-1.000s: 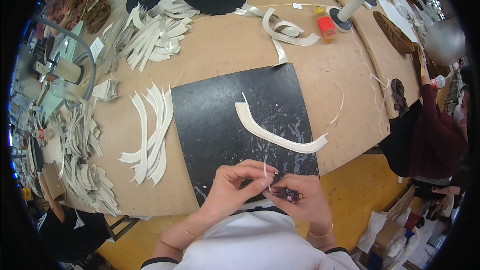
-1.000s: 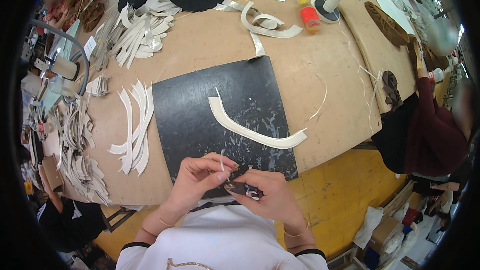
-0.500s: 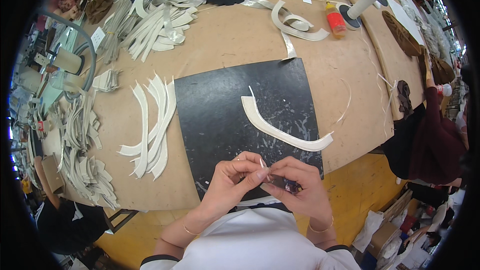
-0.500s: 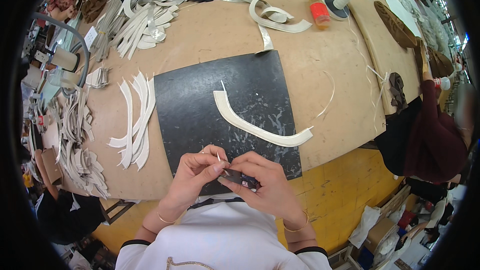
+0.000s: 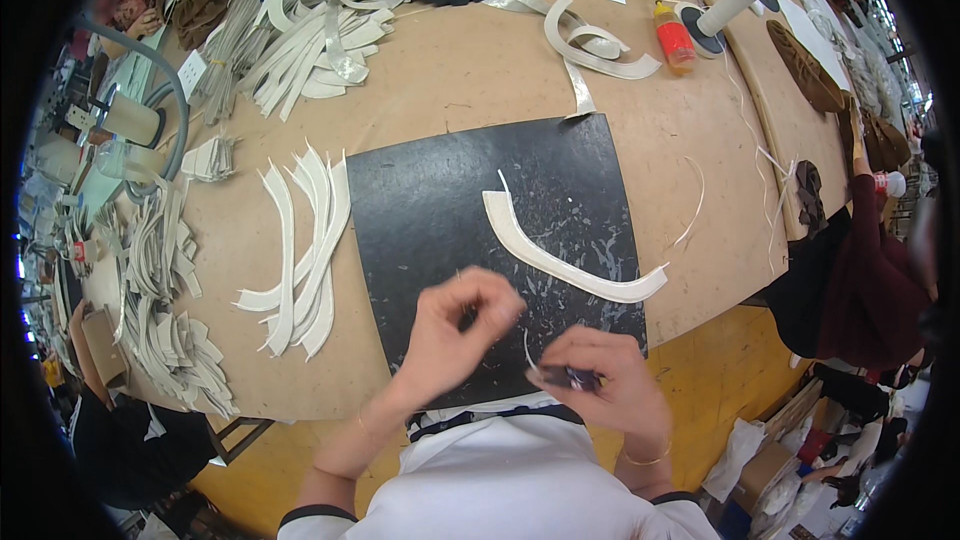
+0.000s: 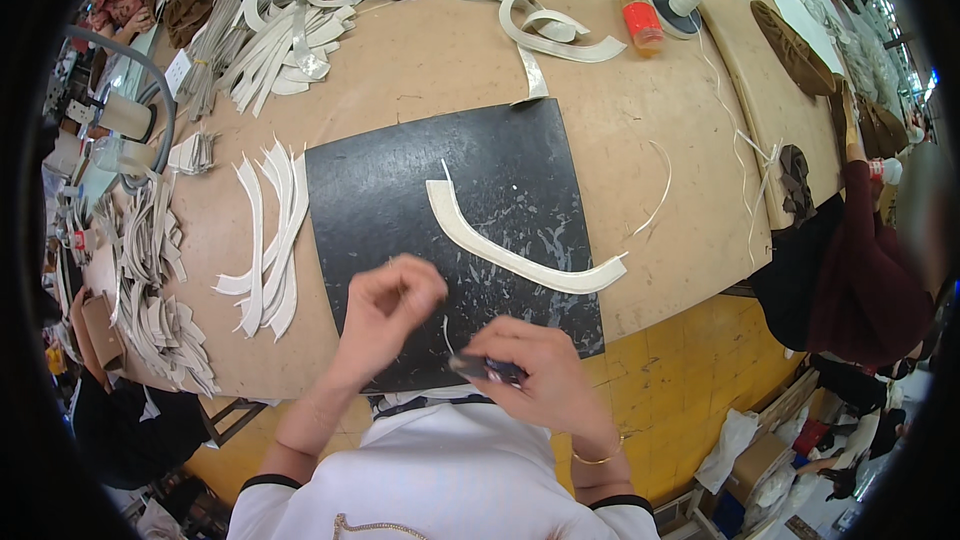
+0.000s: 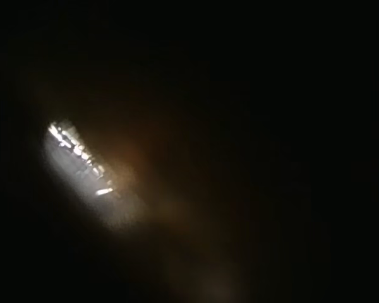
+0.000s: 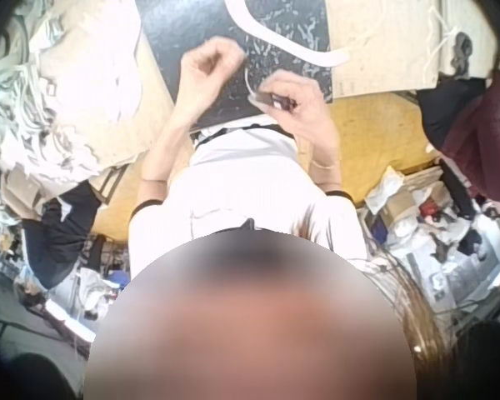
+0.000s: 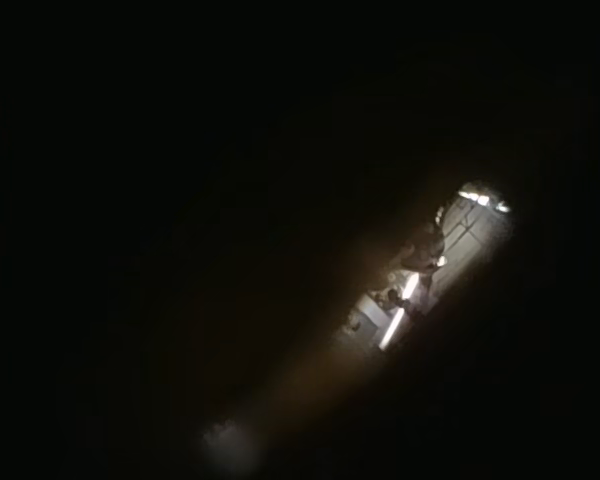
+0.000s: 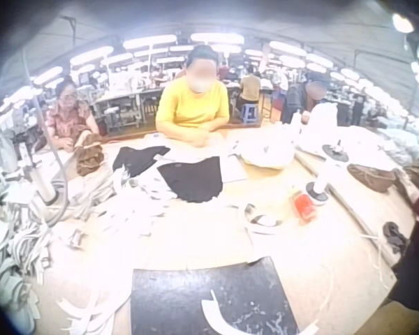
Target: The person uses a rotary cutter to trim white fabric strips on a black cutting mat. They repeatedly position the strips, cut along the edges, and remove excess material, working one strip at a time.
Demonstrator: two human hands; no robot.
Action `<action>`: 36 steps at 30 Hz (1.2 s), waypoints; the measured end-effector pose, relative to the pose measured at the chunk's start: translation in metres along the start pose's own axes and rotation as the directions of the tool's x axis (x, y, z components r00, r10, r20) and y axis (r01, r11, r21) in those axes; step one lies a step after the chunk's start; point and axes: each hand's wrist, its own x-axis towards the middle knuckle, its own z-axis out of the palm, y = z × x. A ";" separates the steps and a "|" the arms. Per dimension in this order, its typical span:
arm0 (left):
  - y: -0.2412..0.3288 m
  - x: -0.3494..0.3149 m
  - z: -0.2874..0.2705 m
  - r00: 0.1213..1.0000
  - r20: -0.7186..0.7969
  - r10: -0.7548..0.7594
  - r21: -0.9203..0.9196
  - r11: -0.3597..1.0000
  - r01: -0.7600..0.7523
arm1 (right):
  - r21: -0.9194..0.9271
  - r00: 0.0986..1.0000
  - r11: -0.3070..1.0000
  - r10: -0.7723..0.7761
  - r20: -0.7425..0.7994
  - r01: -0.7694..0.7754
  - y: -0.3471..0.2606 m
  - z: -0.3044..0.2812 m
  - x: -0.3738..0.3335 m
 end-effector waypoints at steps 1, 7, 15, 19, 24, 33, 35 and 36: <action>-0.003 0.017 -0.008 0.978 0.090 0.190 0.217 0.954 -0.205 | -0.028 0.997 1.000 -0.011 0.078 0.013 0.002 -0.009 -0.005; -0.024 0.043 -0.017 0.755 0.653 0.057 0.741 0.160 -0.652 | -0.125 0.920 0.991 0.011 0.393 0.042 0.003 -0.074 -0.074; -0.035 -0.008 -0.022 0.985 0.144 0.095 0.975 0.158 -0.158 | 0.250 0.948 0.961 -0.183 0.261 0.117 0.015 -0.063 -0.062; -0.053 -0.026 0.019 0.982 0.173 0.076 0.946 0.265 -0.187 | 0.063 0.895 0.995 0.044 0.445 -0.080 0.012 -0.025 -0.006; -0.051 -0.025 0.016 0.989 0.035 0.141 0.975 0.213 -0.065 | 0.158 0.913 0.985 0.004 0.408 -0.075 0.005 0.001 0.017; -0.050 -0.008 0.020 0.932 0.304 0.196 0.886 0.301 -0.352 | 0.193 0.945 0.976 0.036 0.326 -0.104 0.020 -0.008 0.003; -0.051 0.004 0.031 0.937 0.306 0.168 0.886 0.311 -0.345 | 0.210 0.933 0.976 -0.017 0.359 -0.063 0.021 -0.011 0.001; -0.050 0.010 0.035 0.940 0.298 0.166 0.890 0.309 -0.336 | 0.234 0.931 0.971 -0.038 0.362 -0.051 0.021 -0.014 -0.001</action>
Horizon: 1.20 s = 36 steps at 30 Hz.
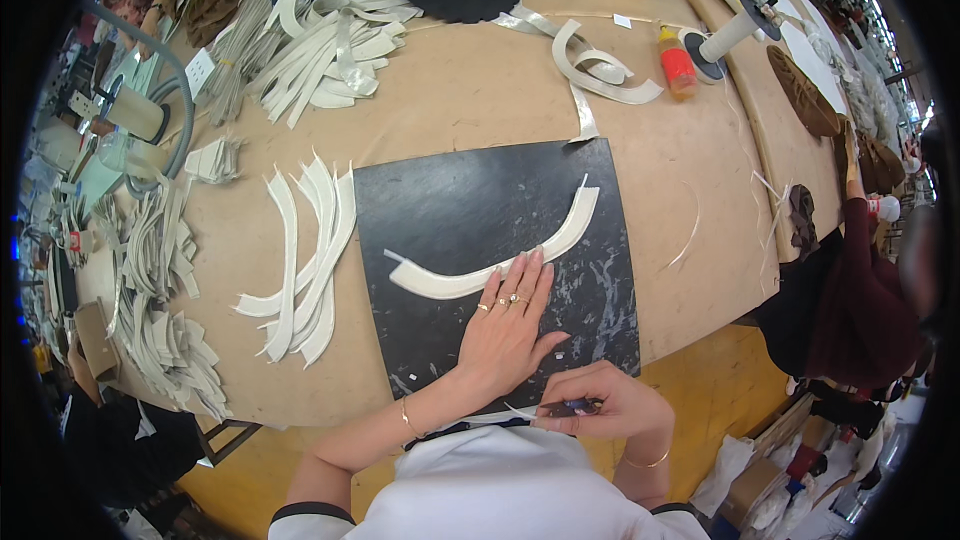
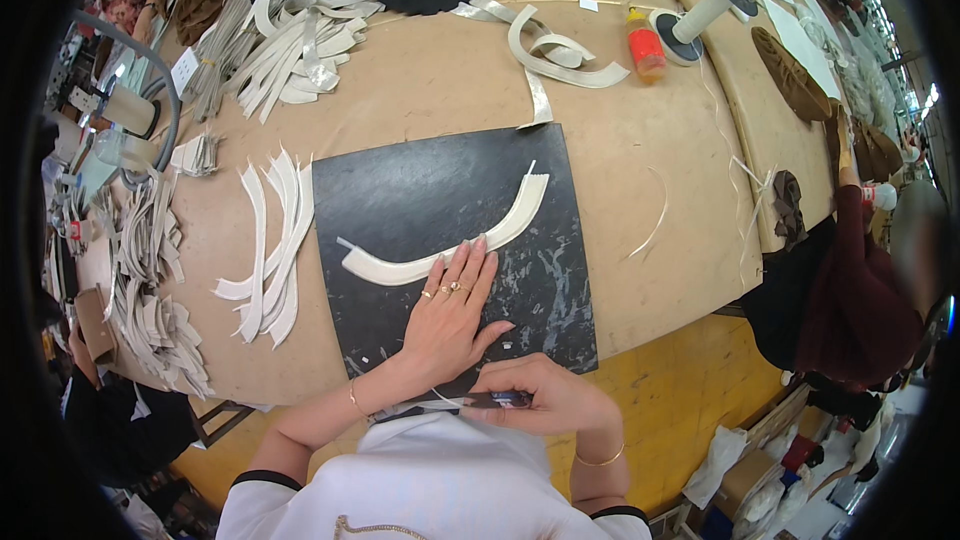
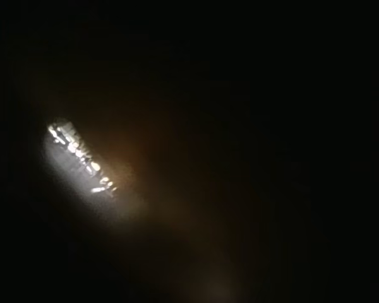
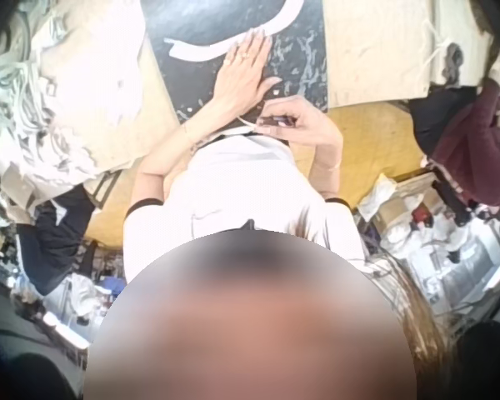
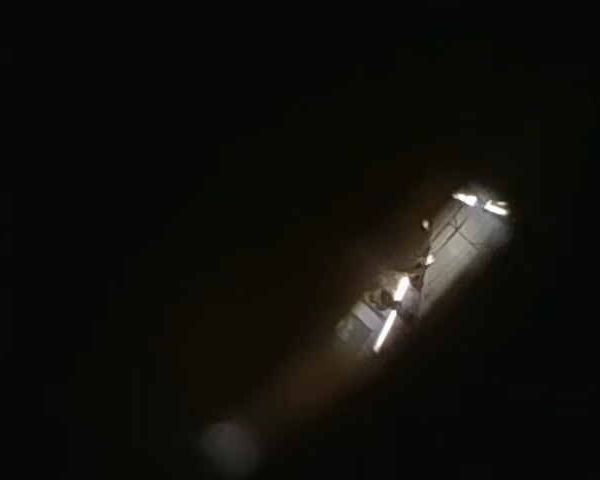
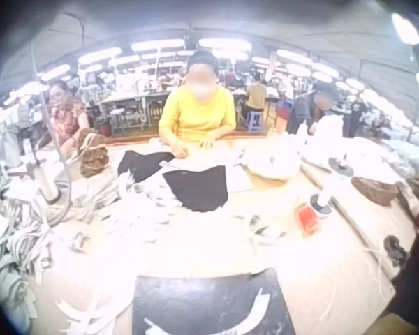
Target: The person uses a rotary cutter to trim white fabric strips on a black cutting mat. They repeatedly position the strips, cut along the edges, and remove excess material, working one strip at a time.
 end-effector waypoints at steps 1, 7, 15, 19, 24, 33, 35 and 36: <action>0.001 0.005 0.000 1.000 0.022 -0.012 0.008 1.000 0.012 | 0.008 1.000 1.000 -0.002 0.007 0.002 0.000 -0.001 -0.002; 0.017 0.019 0.003 0.995 0.094 0.014 0.051 0.999 -0.019 | 0.058 0.995 0.994 -0.091 0.043 0.089 0.005 -0.010 -0.010; 0.087 0.121 0.059 0.924 0.070 0.376 0.132 0.915 -0.382 | 0.135 0.978 0.969 -0.210 0.021 0.205 0.014 -0.018 -0.049; 0.063 0.122 0.049 0.950 0.131 0.285 0.097 0.950 -0.298 | 0.142 0.987 0.978 -0.141 -0.075 0.151 0.022 -0.020 -0.068; -0.001 0.040 -0.003 0.939 0.249 0.236 0.166 0.945 -0.281 | -0.186 0.860 0.972 -0.214 -0.464 0.142 0.025 -0.021 -0.050; -0.041 -0.015 -0.036 0.933 0.303 0.195 0.190 0.947 -0.260 | -0.946 0.885 0.299 -0.397 -0.242 -0.125 0.039 -0.017 0.030; -0.044 -0.015 -0.034 0.932 0.299 0.203 0.192 0.944 -0.267 | -0.977 0.886 0.176 -0.424 -0.188 -0.123 0.048 -0.020 0.039; -0.045 -0.016 -0.034 0.933 0.296 0.205 0.182 0.947 -0.266 | -0.983 0.890 0.135 -0.421 -0.172 -0.126 0.051 -0.022 0.041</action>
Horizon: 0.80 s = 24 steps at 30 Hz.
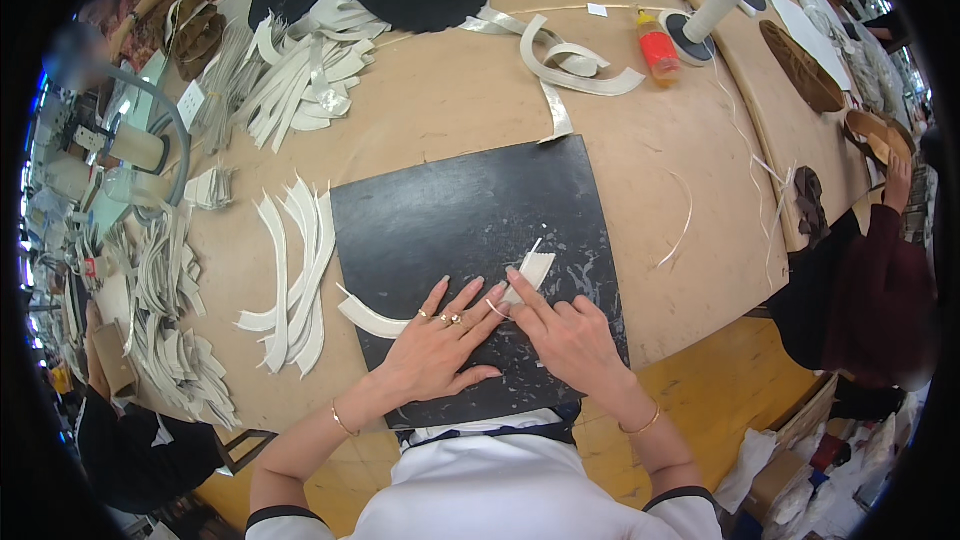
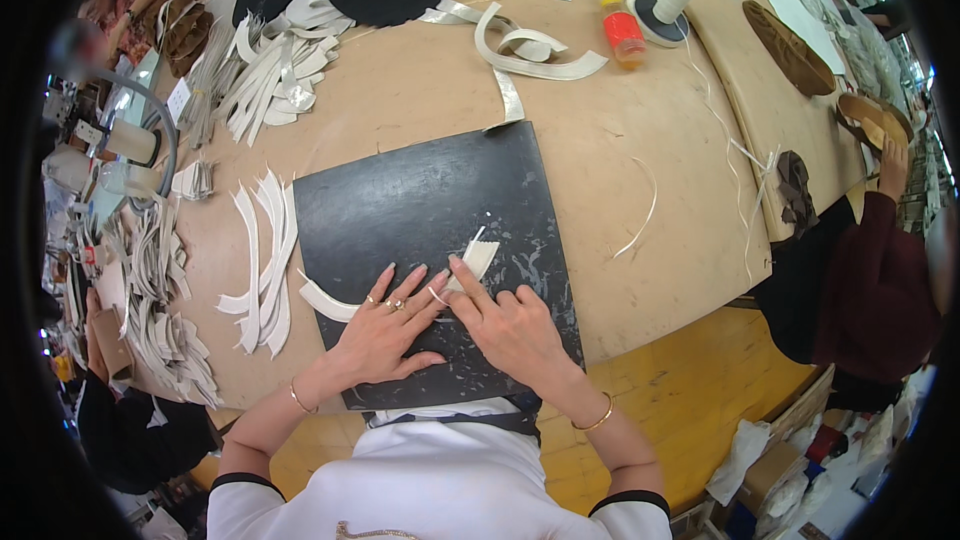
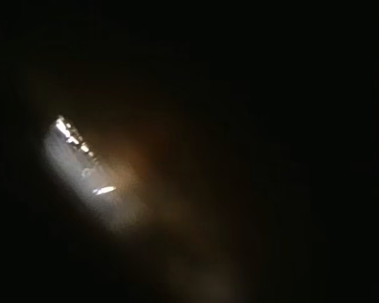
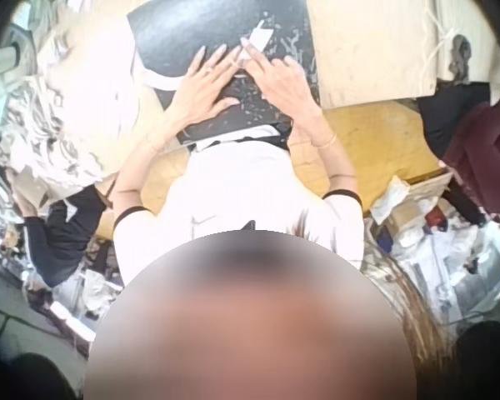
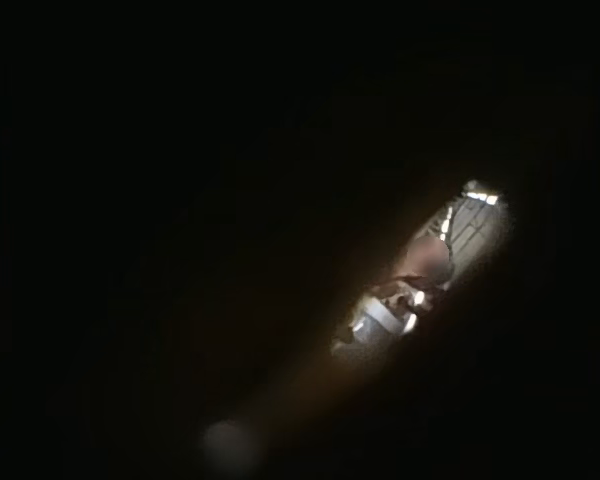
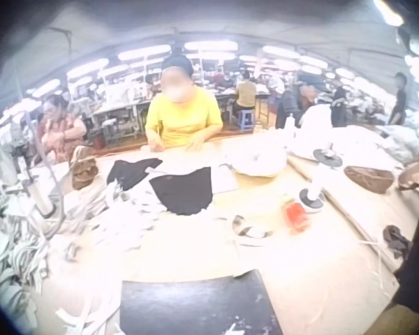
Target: The person uses a rotary cutter to trim white fabric strips on a black cutting mat. They repeatedly position the strips, cut along the edges, and remove excess material, working one strip at a time.
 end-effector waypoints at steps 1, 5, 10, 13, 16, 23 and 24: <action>0.000 0.000 0.000 1.000 0.009 -0.004 -0.011 1.000 0.005 | -0.038 1.000 0.999 -0.013 0.003 0.013 0.001 0.002 0.001; 0.001 -0.001 -0.002 1.000 -0.007 0.002 -0.039 0.999 -0.003 | 0.113 0.987 0.984 0.125 0.105 -0.137 -0.002 -0.004 0.003; 0.000 0.000 -0.003 0.999 -0.028 0.016 -0.056 0.998 -0.018 | 0.391 0.911 0.840 0.257 0.323 -0.376 0.012 -0.024 0.012; 0.000 -0.001 -0.002 0.997 -0.068 0.025 -0.069 0.997 -0.029 | 0.405 0.938 0.855 0.233 0.256 -0.323 0.007 -0.022 0.012; 0.000 -0.002 0.001 0.998 -0.061 0.018 -0.051 0.998 -0.021 | 0.268 0.934 0.905 0.274 0.229 -0.331 -0.005 -0.017 0.011; 0.002 0.005 0.002 0.993 -0.111 0.039 -0.056 0.997 -0.045 | 0.832 0.776 0.122 0.452 0.440 -0.542 0.035 -0.048 0.014; 0.009 0.014 0.003 0.990 -0.143 0.022 -0.100 0.994 -0.037 | 0.875 0.782 0.055 0.479 0.399 -0.480 0.033 -0.056 0.006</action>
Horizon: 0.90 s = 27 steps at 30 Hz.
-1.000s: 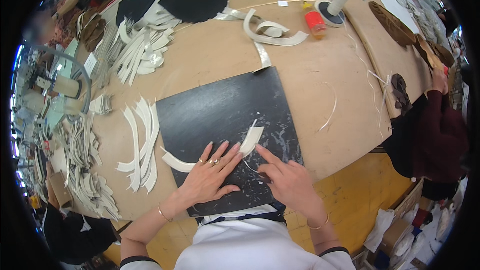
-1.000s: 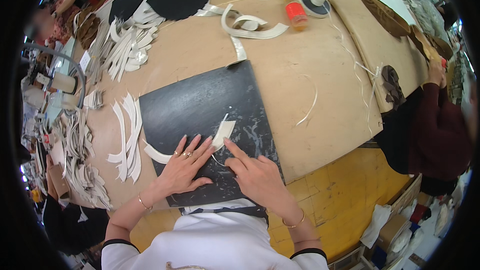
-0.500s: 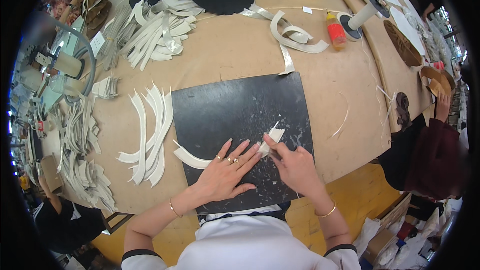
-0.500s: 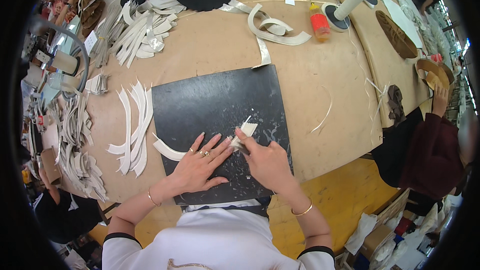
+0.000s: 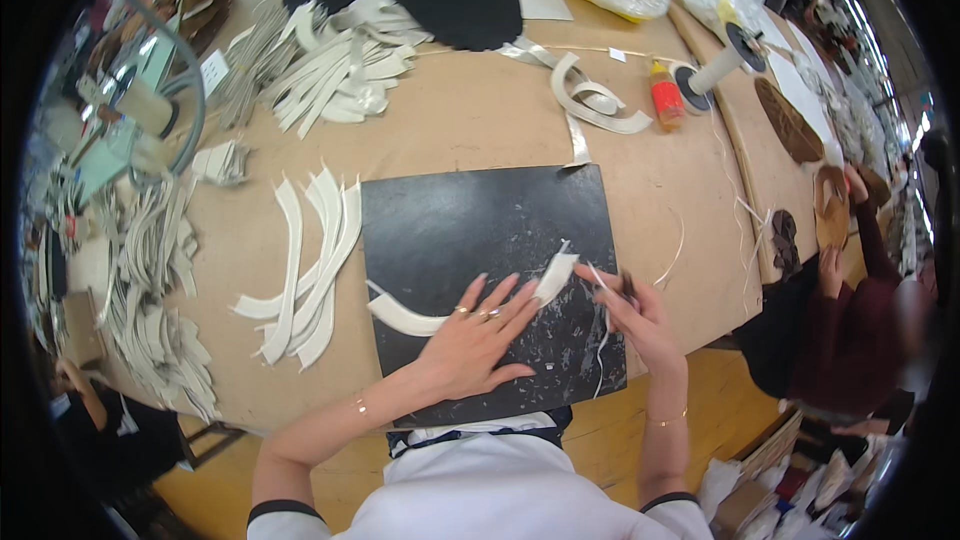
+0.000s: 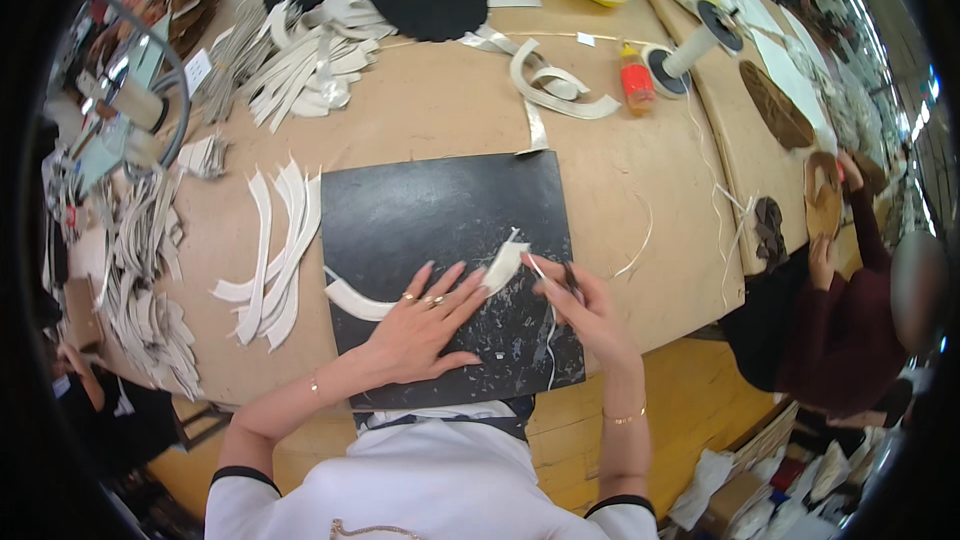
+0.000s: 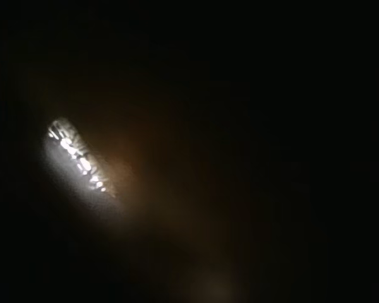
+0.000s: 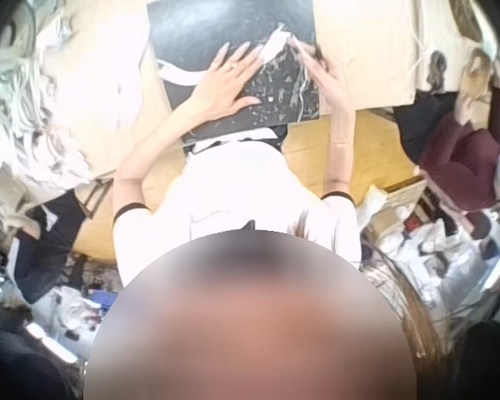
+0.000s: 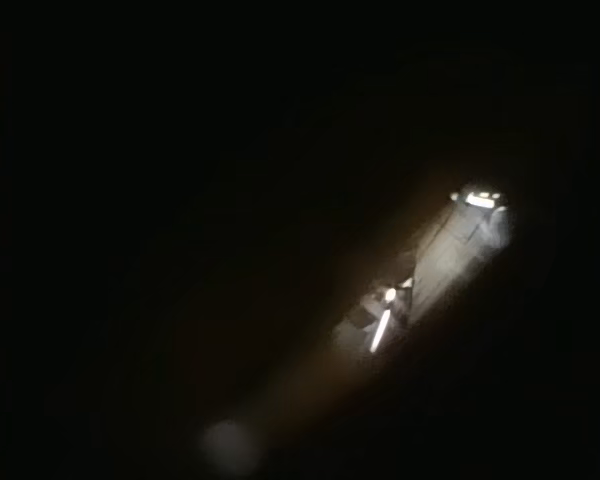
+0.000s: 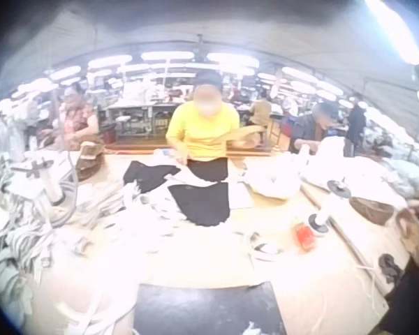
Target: The person uses a rotary cutter to trim white fabric strips on a black cutting mat. They repeatedly position the strips, cut along the edges, and remove excess material, working one strip at a time.
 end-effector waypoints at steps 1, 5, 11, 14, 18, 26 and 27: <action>0.007 0.009 0.003 0.999 0.021 -0.037 -0.036 0.999 0.038 | 0.096 0.999 0.995 -0.029 -0.028 0.032 -0.003 -0.001 -0.012; 0.029 0.046 0.010 0.997 -0.075 0.024 -0.190 0.981 -0.038 | 0.044 0.987 0.993 -0.112 0.111 0.108 -0.011 0.010 -0.050; 0.015 -0.017 -0.019 0.920 -0.073 -0.386 -0.930 0.360 0.077 | -0.068 0.994 0.998 0.010 0.111 -0.003 -0.017 0.046 -0.056; 0.014 -0.046 -0.028 0.920 0.144 -0.364 -0.979 -0.191 0.077 | 0.056 0.967 0.998 0.011 0.255 -0.026 -0.017 0.062 -0.043; 0.020 -0.061 -0.028 0.909 0.118 -0.399 -0.935 -0.354 -0.034 | 0.058 0.927 0.995 0.052 0.370 -0.079 -0.013 0.084 -0.030; 0.000 -0.074 -0.024 0.676 -0.152 -0.722 -0.919 0.355 0.172 | -0.306 0.964 0.945 -0.029 0.266 0.113 -0.004 0.120 -0.014; -0.003 -0.074 -0.024 0.643 -0.236 -0.728 -0.858 0.468 0.214 | -0.348 0.973 0.930 -0.041 0.226 0.120 -0.002 0.125 -0.012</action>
